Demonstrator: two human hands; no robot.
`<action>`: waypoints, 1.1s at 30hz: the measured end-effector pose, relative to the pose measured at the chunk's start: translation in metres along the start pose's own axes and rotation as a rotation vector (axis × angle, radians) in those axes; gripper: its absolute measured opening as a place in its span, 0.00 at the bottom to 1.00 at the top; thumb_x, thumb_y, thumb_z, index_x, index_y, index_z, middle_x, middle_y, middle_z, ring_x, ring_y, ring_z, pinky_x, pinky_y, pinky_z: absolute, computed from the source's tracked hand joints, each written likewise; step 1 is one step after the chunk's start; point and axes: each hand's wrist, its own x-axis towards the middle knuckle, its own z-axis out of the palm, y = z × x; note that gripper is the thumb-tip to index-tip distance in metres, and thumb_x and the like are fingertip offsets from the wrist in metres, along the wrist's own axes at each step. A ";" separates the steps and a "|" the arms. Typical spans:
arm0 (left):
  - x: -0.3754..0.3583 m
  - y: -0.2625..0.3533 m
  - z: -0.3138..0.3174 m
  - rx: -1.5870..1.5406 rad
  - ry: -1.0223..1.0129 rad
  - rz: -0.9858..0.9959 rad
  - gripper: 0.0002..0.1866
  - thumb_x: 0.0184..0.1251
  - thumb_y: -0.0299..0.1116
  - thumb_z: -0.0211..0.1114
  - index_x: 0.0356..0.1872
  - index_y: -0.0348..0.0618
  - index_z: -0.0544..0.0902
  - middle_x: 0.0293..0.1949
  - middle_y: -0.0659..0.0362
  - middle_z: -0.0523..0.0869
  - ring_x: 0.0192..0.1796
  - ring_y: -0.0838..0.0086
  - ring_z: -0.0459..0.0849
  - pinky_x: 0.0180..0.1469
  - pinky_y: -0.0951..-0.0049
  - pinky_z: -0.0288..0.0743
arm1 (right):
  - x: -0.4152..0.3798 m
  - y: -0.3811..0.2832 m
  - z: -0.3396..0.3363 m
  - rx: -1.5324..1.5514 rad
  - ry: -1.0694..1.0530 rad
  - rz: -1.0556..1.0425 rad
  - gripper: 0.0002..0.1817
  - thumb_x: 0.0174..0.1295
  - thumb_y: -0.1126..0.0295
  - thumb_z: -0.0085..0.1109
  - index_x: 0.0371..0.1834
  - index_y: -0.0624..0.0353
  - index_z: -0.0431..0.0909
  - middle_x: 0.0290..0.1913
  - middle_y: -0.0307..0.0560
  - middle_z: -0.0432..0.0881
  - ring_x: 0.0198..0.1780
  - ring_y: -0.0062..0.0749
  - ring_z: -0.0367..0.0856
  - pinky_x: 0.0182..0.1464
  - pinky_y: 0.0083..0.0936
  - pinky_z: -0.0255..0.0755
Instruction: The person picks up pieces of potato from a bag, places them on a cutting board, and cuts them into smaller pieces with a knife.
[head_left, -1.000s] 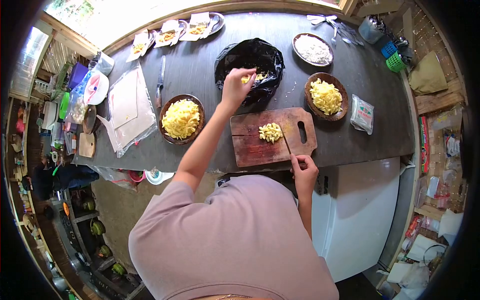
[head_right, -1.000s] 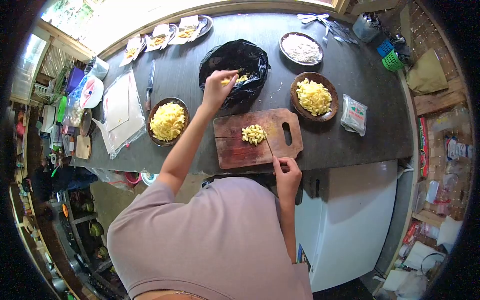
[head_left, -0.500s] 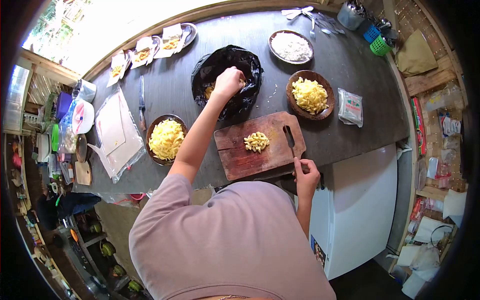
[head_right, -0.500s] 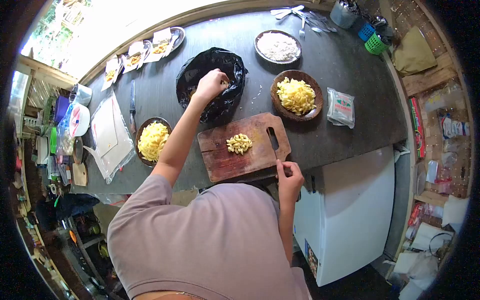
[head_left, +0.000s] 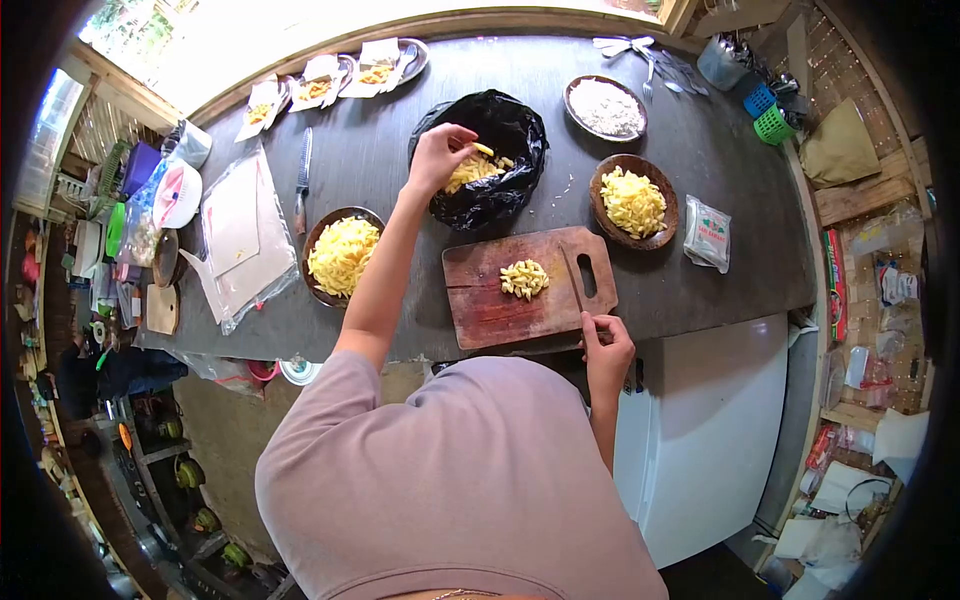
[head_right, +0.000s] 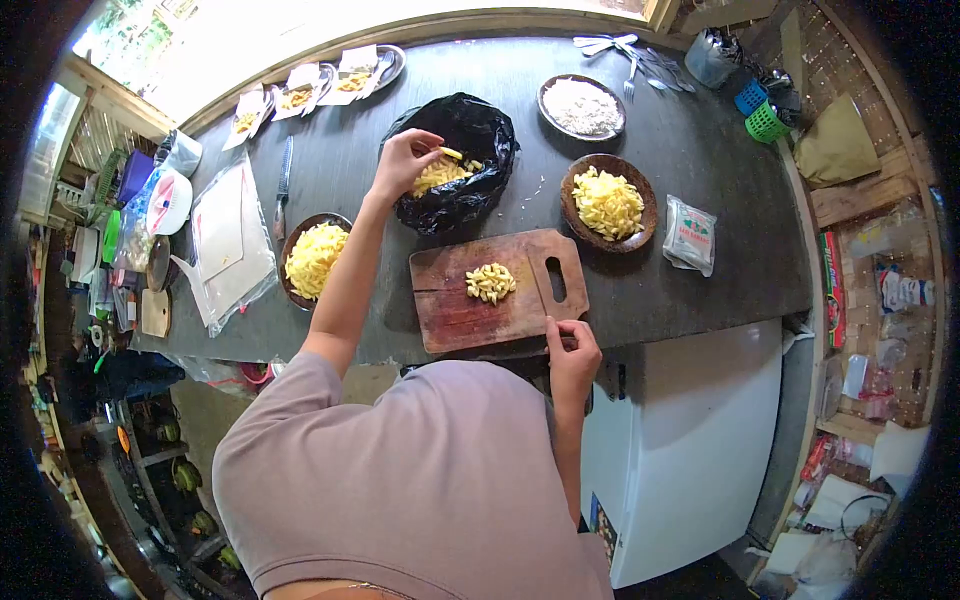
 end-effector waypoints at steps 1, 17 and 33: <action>-0.004 0.004 -0.004 0.001 0.006 0.003 0.12 0.64 0.25 0.80 0.48 0.39 0.94 0.41 0.55 0.95 0.41 0.72 0.94 0.48 0.70 0.88 | -0.002 -0.001 -0.001 0.002 -0.010 0.004 0.13 0.73 0.65 0.75 0.38 0.64 0.86 0.36 0.37 0.87 0.27 0.18 0.85 0.23 0.18 0.72; -0.131 0.066 -0.003 -0.060 0.332 0.096 0.14 0.69 0.24 0.79 0.55 0.42 0.93 0.47 0.57 0.93 0.44 0.77 0.90 0.46 0.74 0.84 | -0.029 -0.011 0.016 -0.005 -0.332 0.013 0.10 0.70 0.68 0.76 0.40 0.65 0.89 0.38 0.44 0.89 0.31 0.25 0.87 0.35 0.25 0.78; -0.256 0.094 0.044 0.182 0.389 0.205 0.16 0.61 0.21 0.81 0.51 0.44 0.93 0.48 0.55 0.91 0.49 0.59 0.90 0.52 0.62 0.86 | -0.027 0.008 0.022 0.110 -0.384 0.017 0.11 0.72 0.68 0.74 0.47 0.66 0.89 0.45 0.46 0.87 0.33 0.26 0.91 0.27 0.24 0.81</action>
